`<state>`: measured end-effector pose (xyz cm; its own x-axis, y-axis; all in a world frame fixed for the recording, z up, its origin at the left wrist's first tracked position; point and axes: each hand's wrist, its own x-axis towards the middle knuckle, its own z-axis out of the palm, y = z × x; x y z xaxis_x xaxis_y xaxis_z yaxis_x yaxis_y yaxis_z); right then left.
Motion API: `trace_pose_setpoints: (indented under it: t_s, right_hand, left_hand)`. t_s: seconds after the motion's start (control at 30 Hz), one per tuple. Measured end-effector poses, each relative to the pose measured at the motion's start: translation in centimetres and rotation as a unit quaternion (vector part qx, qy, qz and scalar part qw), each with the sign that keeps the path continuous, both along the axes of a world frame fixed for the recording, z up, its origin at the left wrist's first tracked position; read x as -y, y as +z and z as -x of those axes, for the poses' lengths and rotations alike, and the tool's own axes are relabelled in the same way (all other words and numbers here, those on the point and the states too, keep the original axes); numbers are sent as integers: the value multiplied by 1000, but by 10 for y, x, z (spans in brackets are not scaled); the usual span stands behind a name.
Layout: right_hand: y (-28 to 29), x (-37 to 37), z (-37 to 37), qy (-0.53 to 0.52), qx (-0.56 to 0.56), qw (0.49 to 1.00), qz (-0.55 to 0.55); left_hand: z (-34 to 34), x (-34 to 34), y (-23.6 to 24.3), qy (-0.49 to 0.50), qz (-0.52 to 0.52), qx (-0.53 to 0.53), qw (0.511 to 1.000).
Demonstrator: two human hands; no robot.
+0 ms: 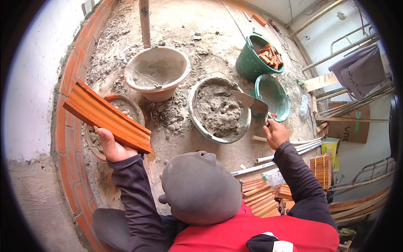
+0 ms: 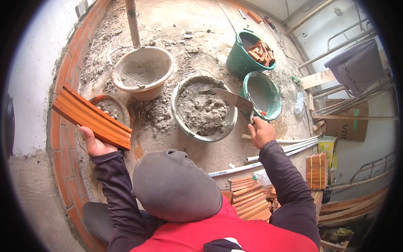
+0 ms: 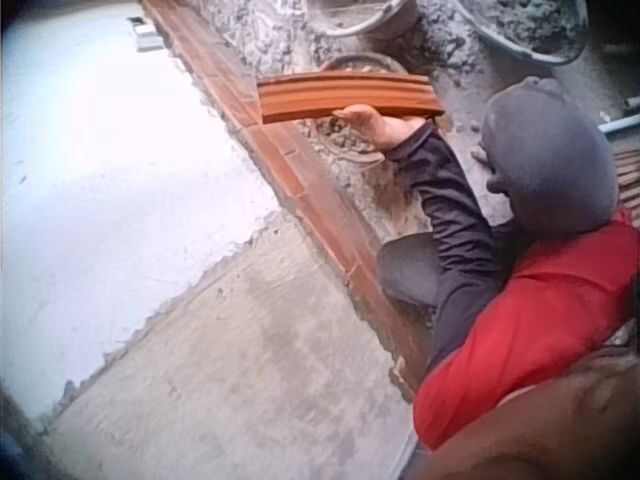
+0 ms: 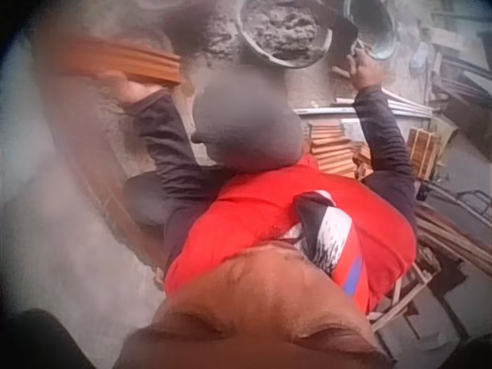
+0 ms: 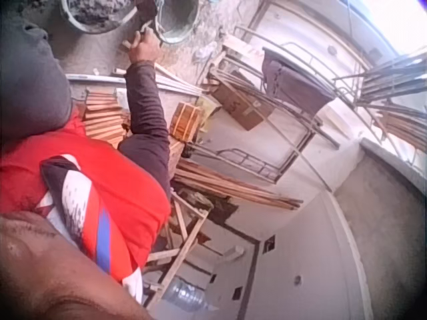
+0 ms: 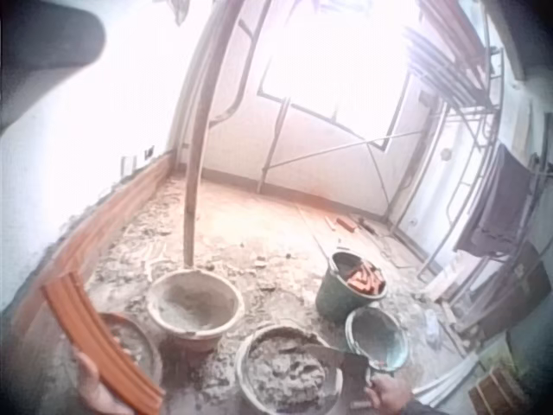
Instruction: The person applies mortar to the back of decorative clay tiles using a trowel, then presses the tiles onto a wall and taps them into place using a hammer.
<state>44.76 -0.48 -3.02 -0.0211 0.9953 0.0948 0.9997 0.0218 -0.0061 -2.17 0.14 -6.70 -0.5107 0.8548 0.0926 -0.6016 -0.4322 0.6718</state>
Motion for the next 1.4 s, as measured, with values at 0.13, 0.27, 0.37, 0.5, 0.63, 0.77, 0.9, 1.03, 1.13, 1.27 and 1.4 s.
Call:
trace_pose_setpoints:
  t_s: [0.13,0.27,0.37,0.5,0.63,0.77,0.9,1.03,1.13,1.27,1.4]
  right_hand:
    - [-19,14,-3,-9,-85,996,15]
    - [-22,15,5,-14,-65,996,58]
    - [-18,15,7,-5,-46,997,55]
    - [7,-3,6,10,30,997,68]
    - [82,-41,24,23,186,973,133]
    - [133,-70,65,73,337,905,250]
    - [127,-93,93,113,362,855,353]
    - [123,-106,92,214,275,846,404]
    - [128,-97,88,214,249,899,289]
    - [117,-87,89,209,338,891,218]
    - [95,-73,85,227,355,875,240]
  left_hand:
    - [0,-1,-1,-1,1,5,1000]
    - [-5,0,-3,-4,10,21,1000]
    - [-6,0,-2,-15,8,15,1000]
    - [-7,0,-1,-15,0,9,1000]
    - [-6,0,-3,1,5,0,1000]
    - [-4,-1,3,0,-3,-22,1000]
    - [-13,-2,11,-3,-2,-8,1000]
    - [-15,2,6,-8,15,6,1000]
    - [-15,3,4,6,9,-6,1000]
    - [-8,4,-4,-19,9,14,1000]
    - [-15,0,0,-16,5,16,1000]
